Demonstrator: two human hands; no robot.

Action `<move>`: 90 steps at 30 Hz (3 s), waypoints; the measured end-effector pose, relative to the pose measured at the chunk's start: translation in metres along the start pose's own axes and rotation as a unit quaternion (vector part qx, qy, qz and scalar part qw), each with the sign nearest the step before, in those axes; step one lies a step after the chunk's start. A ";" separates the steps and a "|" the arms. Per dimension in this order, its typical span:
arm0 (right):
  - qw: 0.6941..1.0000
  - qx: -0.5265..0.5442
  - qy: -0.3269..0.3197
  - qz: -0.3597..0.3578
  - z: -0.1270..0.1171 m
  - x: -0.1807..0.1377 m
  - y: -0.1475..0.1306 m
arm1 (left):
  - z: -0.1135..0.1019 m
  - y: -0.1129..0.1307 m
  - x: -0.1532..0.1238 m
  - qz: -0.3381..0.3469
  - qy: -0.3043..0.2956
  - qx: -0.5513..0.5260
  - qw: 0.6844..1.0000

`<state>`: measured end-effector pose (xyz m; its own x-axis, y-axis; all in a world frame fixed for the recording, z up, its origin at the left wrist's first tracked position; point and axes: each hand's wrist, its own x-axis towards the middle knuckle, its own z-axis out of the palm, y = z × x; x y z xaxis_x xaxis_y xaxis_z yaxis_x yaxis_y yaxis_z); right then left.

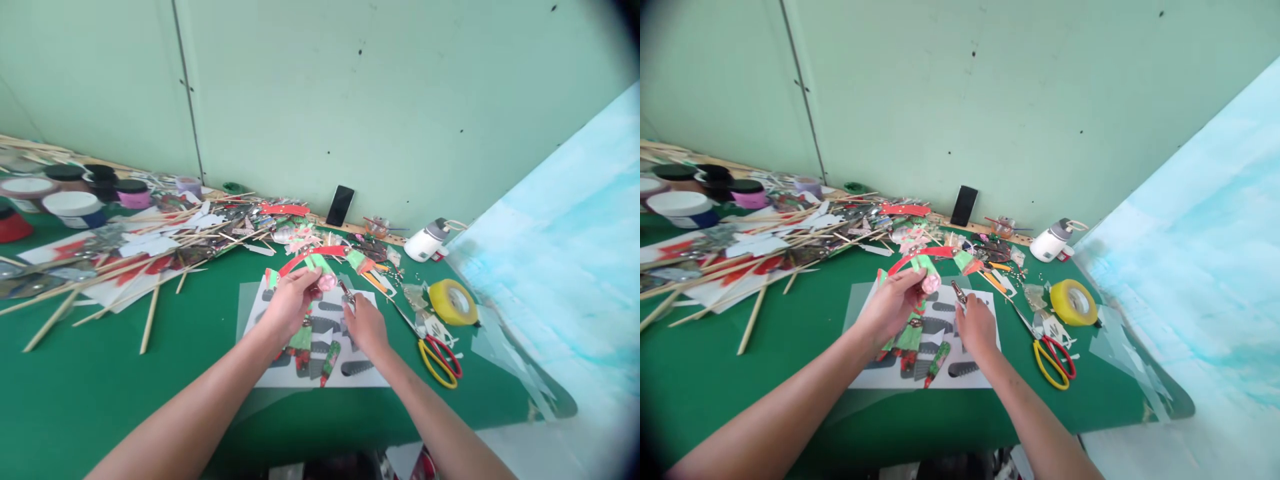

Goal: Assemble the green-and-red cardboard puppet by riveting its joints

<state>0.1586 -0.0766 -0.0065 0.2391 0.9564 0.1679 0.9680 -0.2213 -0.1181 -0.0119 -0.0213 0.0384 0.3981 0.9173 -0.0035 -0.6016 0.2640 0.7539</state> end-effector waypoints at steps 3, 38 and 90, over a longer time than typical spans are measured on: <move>0.998 -0.058 0.029 -0.020 0.008 0.021 0.006 | 0.001 -0.001 -0.001 -0.012 -0.024 0.034 0.999; 0.639 0.759 -0.116 0.050 -0.003 0.038 0.048 | -0.016 -0.027 0.014 -0.090 -0.029 0.221 0.971; 0.895 0.077 -0.229 -0.374 -0.049 -0.028 0.003 | -0.025 -0.021 0.021 -0.084 -0.047 0.156 0.983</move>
<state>0.1586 -0.1130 0.0364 -0.5621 0.8117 -0.1587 0.8141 0.5090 -0.2796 -0.0081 0.0003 0.0059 0.5449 0.8332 -0.0946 -0.2871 0.2914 0.9125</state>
